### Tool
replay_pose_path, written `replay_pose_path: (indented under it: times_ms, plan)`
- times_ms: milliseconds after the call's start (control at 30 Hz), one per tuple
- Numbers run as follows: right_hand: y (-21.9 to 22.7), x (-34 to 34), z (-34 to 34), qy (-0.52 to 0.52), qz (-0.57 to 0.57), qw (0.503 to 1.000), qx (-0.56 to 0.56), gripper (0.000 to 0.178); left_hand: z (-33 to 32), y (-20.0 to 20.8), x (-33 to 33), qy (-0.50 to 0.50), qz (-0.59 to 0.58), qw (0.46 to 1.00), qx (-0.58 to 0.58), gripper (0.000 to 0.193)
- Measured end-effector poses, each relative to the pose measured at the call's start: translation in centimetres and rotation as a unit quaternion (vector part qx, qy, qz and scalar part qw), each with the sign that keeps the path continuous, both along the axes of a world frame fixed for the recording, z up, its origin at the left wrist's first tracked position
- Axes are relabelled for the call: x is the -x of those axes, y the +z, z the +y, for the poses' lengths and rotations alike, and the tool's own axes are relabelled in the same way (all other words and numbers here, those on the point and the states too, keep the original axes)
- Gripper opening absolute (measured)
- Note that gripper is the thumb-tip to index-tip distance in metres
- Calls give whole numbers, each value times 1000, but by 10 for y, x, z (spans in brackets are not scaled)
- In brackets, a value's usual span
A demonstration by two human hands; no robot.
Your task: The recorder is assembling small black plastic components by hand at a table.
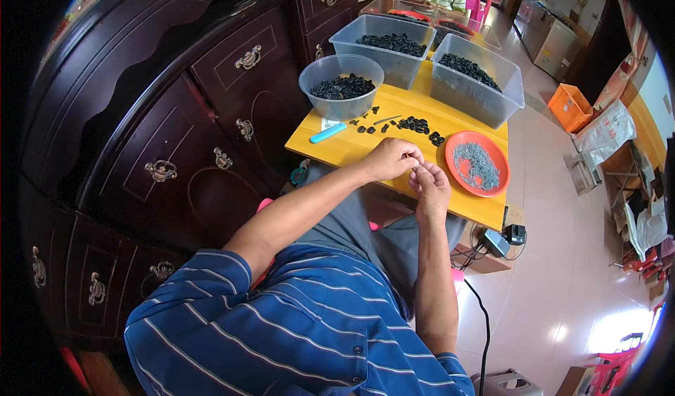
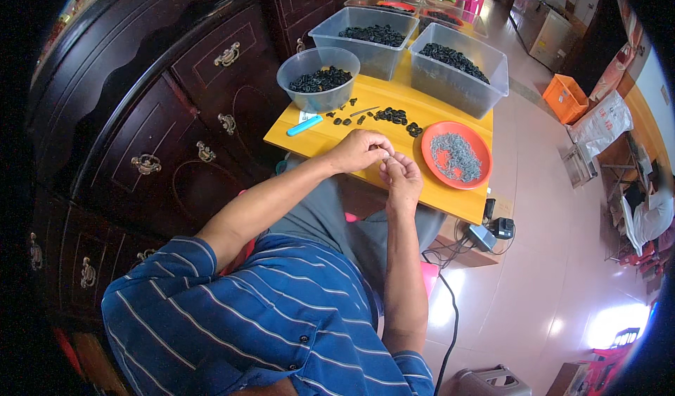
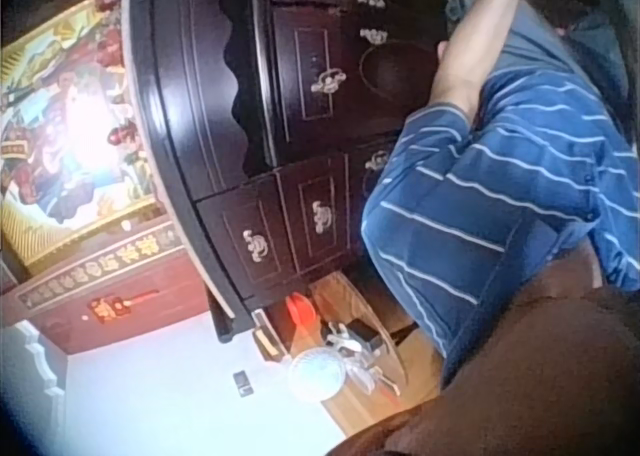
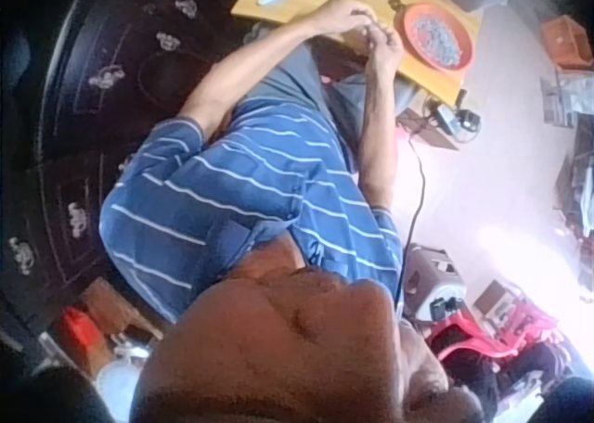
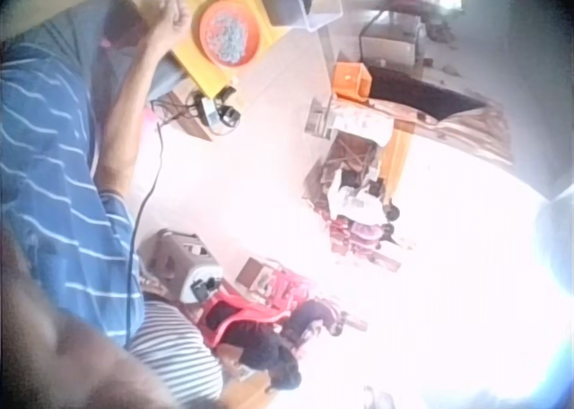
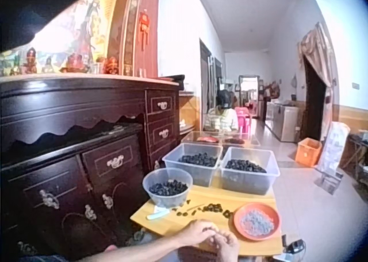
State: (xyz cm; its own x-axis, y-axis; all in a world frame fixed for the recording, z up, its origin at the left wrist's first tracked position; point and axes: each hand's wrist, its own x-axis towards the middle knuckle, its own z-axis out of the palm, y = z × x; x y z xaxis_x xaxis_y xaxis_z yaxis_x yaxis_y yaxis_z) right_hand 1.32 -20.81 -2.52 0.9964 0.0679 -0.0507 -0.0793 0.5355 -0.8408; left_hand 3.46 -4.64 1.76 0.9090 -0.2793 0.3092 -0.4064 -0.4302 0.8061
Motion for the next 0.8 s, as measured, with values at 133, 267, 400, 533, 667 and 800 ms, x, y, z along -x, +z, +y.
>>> replay_pose_path:
  times_ms: [133,267,400,533,667,800]
  plan:
    - [-1,-1,0,-4,9,1000,-2,22,0,0,0,1,2,1000,2,11]
    - [-5,-2,-2,-8,4,1000,-9,20,-4,-1,1,8,-10,1000,9,10]
    - [-5,-2,-2,-14,8,1000,-15,18,-5,-3,-1,9,-21,1000,6,11]
    - [-1,-2,-2,-4,18,1000,-17,18,-4,-9,-4,-4,1,999,48,12]
    - [1,-1,-4,1,35,998,-48,17,-4,-4,-3,-13,122,984,128,16]
    - [3,-3,-7,-14,57,996,-70,17,0,-2,-2,-22,165,960,226,21]
